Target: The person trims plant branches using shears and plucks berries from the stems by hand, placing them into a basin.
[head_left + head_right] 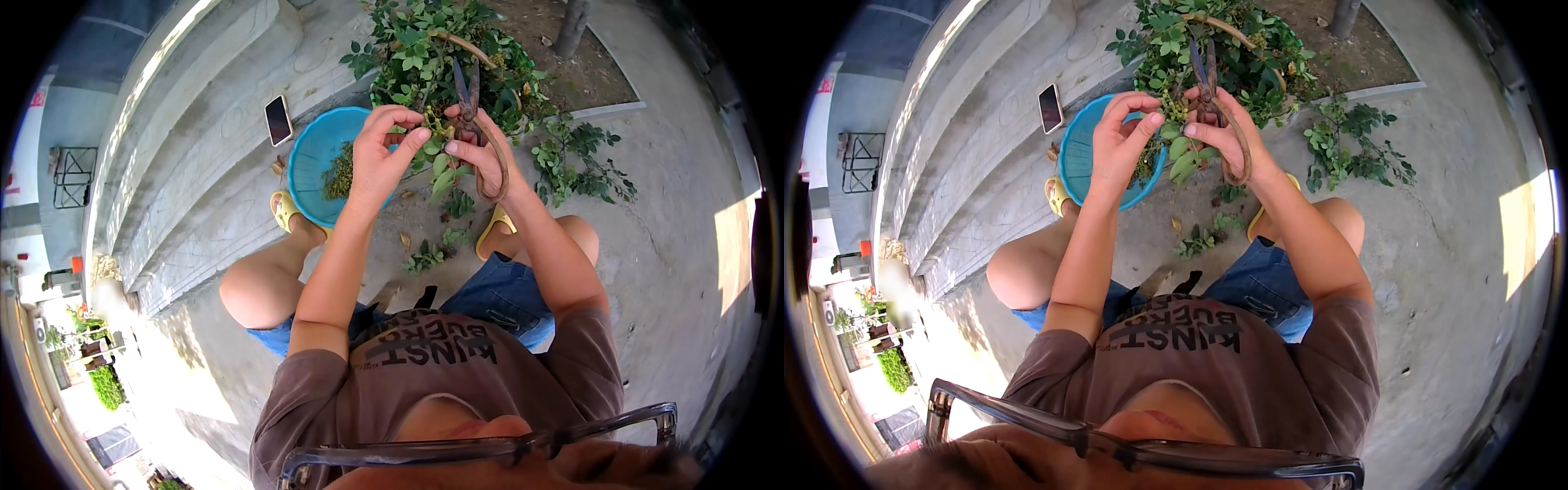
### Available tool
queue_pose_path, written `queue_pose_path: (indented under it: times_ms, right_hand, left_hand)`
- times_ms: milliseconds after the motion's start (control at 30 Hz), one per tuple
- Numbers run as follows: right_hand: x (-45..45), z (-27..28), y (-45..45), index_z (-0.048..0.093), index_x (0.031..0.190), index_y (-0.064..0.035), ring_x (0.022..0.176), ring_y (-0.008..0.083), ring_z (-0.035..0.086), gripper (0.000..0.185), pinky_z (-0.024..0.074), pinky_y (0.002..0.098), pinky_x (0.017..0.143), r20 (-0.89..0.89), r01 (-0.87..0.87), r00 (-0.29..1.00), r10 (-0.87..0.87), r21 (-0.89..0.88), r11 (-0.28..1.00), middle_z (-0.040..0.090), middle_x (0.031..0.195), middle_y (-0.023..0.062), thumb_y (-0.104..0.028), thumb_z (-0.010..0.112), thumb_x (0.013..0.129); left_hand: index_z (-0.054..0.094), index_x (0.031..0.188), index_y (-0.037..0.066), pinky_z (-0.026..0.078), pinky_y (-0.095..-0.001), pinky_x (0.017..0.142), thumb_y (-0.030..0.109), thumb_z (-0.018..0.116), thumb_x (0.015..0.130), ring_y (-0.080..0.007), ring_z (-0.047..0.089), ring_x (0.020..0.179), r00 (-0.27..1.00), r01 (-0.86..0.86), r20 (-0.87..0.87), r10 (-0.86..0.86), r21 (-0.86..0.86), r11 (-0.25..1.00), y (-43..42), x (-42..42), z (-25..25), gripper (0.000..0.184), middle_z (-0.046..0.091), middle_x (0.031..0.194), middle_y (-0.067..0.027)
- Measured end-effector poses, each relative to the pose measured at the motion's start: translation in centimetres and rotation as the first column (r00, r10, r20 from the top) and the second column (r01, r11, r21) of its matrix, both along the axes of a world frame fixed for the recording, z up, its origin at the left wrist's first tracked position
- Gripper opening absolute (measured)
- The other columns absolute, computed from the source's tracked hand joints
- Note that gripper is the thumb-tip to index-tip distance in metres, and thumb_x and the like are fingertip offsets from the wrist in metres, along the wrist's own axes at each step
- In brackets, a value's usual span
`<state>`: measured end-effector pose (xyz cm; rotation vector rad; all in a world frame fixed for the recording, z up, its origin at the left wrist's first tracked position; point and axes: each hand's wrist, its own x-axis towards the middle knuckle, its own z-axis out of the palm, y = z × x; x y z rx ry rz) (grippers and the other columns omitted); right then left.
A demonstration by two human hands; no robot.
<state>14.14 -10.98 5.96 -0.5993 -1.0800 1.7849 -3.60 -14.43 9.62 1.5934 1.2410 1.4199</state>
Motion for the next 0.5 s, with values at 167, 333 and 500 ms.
queue_pose_path:
  times_ms: [167,333,500]
  right_hand:
    - [0.3,-0.1,0.2,0.05,0.118,-0.005,0.074,0.0078,0.054,0.044,0.0452,0.0235,0.061,0.021,-0.015,1.0,0.014,0.046,0.999,0.059,0.085,-0.0008,-0.003,0.07,0.079]
    - [0.6,-0.3,0.6,0.05,0.118,-0.0053,0.071,0.0067,0.052,0.044,0.0445,0.0226,0.061,0.075,0.015,0.997,-0.018,0.036,0.999,0.059,0.084,-0.0012,-0.002,0.069,0.079]
    - [1.0,0.3,0.9,0.05,0.118,-0.0055,0.069,0.0063,0.051,0.044,0.0435,0.022,0.06,0.105,0.039,0.994,-0.043,0.036,0.999,0.059,0.084,-0.0012,-0.001,0.069,0.078]
  left_hand:
    - [0.061,0.092,0.0,0.047,-0.0215,0.073,0.002,0.068,0.082,-0.0099,0.054,0.091,0.999,0.034,-0.023,-0.036,-0.08,0.996,0.7,-0.1,-1.2,0.012,0.055,0.102,-0.0034]
    - [0.062,0.089,0.0,0.046,-0.021,0.072,0.002,0.068,0.082,-0.0089,0.054,0.088,0.999,0.046,0.006,-0.046,-0.133,0.99,0.8,-0.4,-1.5,0.01,0.056,0.099,-0.0026]
    - [0.063,0.086,-0.001,0.044,-0.02,0.068,0.002,0.069,0.081,-0.0082,0.054,0.084,0.996,0.024,-0.082,-0.035,-0.133,0.991,0.7,-0.6,-1.0,0.008,0.058,0.093,-0.0018]
